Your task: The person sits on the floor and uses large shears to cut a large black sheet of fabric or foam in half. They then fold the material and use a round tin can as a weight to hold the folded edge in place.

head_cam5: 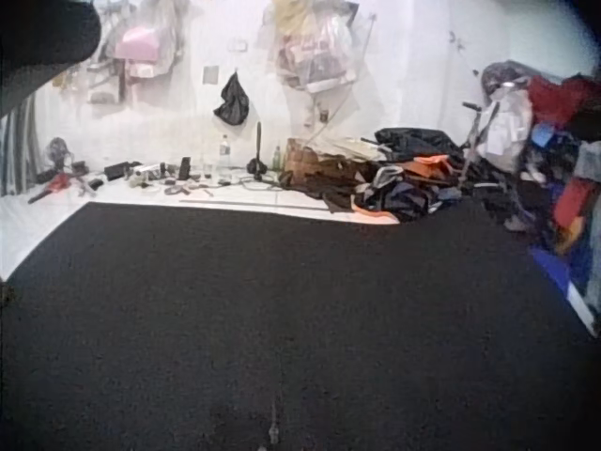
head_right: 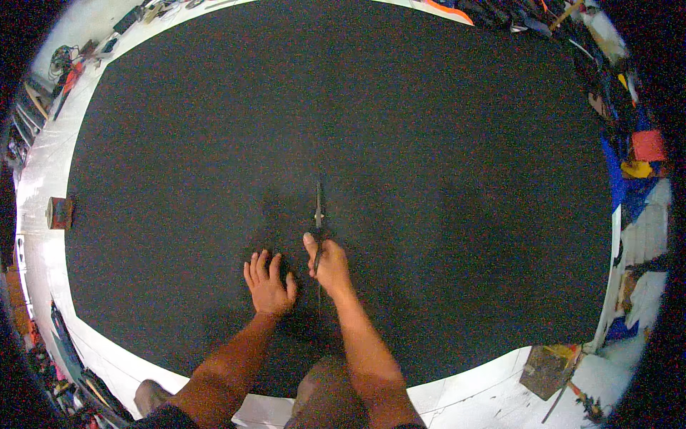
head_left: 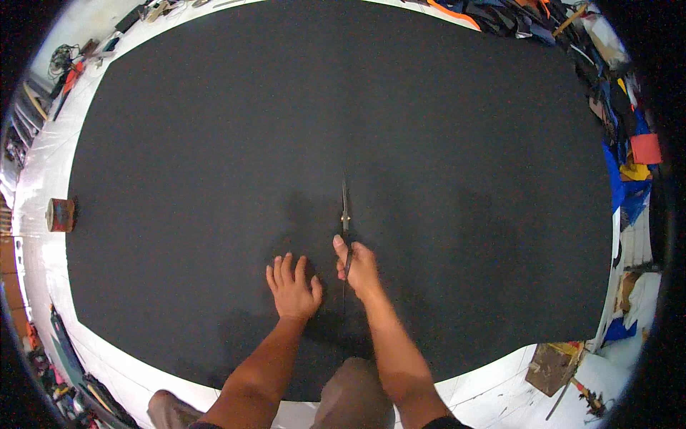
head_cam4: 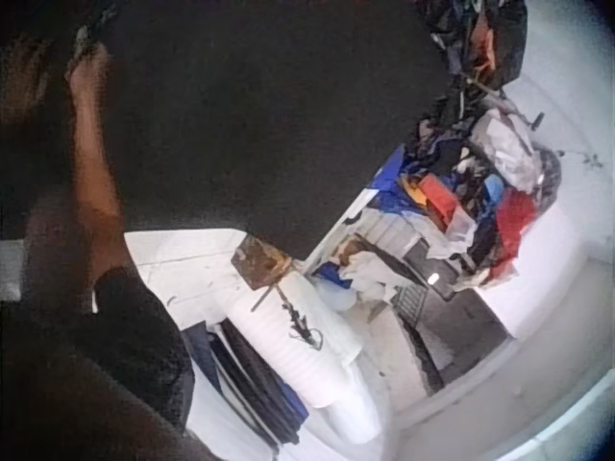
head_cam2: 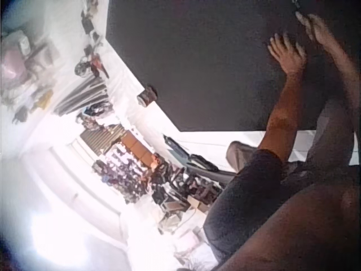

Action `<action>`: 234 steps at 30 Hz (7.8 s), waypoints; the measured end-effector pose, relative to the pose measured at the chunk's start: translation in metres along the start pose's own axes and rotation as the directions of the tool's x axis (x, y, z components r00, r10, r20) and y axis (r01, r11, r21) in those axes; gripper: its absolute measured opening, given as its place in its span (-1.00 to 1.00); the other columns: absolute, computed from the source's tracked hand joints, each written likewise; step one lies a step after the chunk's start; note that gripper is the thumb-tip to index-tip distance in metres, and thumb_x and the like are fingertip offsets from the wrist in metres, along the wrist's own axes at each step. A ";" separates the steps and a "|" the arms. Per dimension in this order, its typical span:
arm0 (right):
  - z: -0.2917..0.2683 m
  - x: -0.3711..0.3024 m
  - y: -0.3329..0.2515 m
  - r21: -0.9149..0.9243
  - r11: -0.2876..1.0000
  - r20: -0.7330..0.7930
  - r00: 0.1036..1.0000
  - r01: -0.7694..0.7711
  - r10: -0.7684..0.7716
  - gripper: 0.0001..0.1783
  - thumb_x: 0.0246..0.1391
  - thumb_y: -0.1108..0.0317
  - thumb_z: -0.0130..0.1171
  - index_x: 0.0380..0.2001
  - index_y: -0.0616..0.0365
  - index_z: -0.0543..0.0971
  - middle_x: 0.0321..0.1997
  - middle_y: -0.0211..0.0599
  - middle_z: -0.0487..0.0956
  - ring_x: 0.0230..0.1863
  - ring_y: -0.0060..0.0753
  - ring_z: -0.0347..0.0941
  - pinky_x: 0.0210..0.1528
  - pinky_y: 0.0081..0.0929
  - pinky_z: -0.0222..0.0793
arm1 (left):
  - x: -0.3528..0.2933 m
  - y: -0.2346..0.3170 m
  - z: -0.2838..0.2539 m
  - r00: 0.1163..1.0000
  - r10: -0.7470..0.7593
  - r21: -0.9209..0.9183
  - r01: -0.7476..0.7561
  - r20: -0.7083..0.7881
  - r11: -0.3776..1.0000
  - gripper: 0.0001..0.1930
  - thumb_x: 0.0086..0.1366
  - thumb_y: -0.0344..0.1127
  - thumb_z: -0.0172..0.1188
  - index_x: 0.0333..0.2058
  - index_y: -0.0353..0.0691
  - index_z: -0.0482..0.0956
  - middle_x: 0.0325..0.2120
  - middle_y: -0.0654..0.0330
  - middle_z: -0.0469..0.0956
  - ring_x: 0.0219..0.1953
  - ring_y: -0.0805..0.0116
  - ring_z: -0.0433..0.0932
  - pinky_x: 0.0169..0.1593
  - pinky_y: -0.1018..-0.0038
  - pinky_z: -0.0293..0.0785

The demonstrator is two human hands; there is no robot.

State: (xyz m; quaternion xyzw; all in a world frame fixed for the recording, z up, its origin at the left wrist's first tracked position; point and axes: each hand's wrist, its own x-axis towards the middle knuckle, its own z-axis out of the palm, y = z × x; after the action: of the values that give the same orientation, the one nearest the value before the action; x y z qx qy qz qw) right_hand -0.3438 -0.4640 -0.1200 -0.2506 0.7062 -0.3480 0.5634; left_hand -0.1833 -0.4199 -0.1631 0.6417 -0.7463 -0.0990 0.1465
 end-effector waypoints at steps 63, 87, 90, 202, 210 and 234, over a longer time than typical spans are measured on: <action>-0.031 0.244 -0.165 0.008 0.994 -0.094 0.989 0.112 -0.111 -0.42 0.11 -0.20 0.26 -0.61 0.07 0.39 -0.68 -0.43 0.39 -0.70 -0.58 0.30 -0.63 -0.54 0.23 | 0.111 0.044 0.007 0.997 -0.073 -0.090 0.070 -0.033 0.993 -0.64 0.14 -0.15 0.25 -0.16 -0.23 0.49 -0.10 -0.10 0.40 0.00 -0.14 0.35 0.02 -0.05 0.24; -0.020 0.262 -0.179 -0.097 0.985 -0.263 0.951 0.144 -0.165 -0.50 0.13 -0.04 0.33 -0.60 0.13 0.44 -0.70 -0.50 0.37 -0.69 -0.65 0.24 -0.62 -0.54 0.15 | 0.421 0.057 0.051 0.989 -0.130 0.045 0.133 -0.075 0.990 -0.53 0.29 -0.10 0.04 0.12 -0.17 0.37 0.21 -0.14 0.25 0.35 -0.20 0.09 0.41 -0.10 -0.13; -0.015 0.275 -0.190 -0.175 0.977 -0.276 0.947 0.118 -0.164 -0.48 0.13 -0.06 0.31 -0.57 0.18 0.45 -0.65 -0.35 0.43 -0.63 -0.48 0.31 -0.54 -0.43 0.21 | 0.423 0.052 0.051 0.988 -0.133 0.041 0.136 -0.077 0.990 -0.52 0.29 -0.11 0.04 0.13 -0.17 0.38 0.21 -0.14 0.25 0.36 -0.21 0.09 0.41 -0.11 -0.13; -0.130 0.020 0.038 -0.705 0.693 -0.627 0.590 -0.152 -0.509 -0.19 -0.03 0.03 0.38 0.14 0.35 0.34 0.23 0.10 0.39 0.34 0.18 0.20 0.32 0.06 0.06 | 0.388 0.009 -0.003 0.976 0.035 -0.372 -0.115 -0.215 0.921 -0.61 0.36 -0.16 0.06 0.01 -0.36 0.48 0.02 -0.09 0.45 0.12 -0.09 0.39 0.19 0.16 0.29; -0.146 -0.067 0.058 -0.541 0.836 -0.574 0.686 0.091 -0.446 -0.27 -0.02 -0.02 0.38 0.08 0.25 0.41 0.04 0.06 0.53 0.12 0.15 0.41 0.20 0.00 0.20 | 0.012 -0.095 -0.150 0.863 0.296 -0.192 -0.236 0.410 0.953 -0.75 0.21 -0.23 0.16 -0.17 -0.19 0.53 -0.13 -0.06 0.51 -0.03 -0.17 0.44 0.05 0.07 0.40; -0.101 -0.513 0.416 -0.453 0.815 -0.521 0.849 -0.360 0.086 -0.46 0.06 -0.01 0.26 -0.15 0.31 0.57 -0.18 0.03 0.64 -0.16 0.07 0.59 -0.15 -0.09 0.50 | -0.413 -0.343 -0.225 0.627 -0.613 -0.272 0.771 0.480 0.575 -0.71 0.13 -0.16 0.29 -0.20 -0.16 0.65 -0.40 0.06 0.68 -0.25 0.18 0.65 -0.17 0.22 0.56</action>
State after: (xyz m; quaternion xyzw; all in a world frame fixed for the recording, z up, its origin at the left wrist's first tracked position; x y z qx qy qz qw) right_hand -0.3024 0.2034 -0.1110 -0.2164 0.9160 -0.1169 0.3169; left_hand 0.2676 -0.0575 -0.1053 0.8047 -0.3970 -0.4270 0.1120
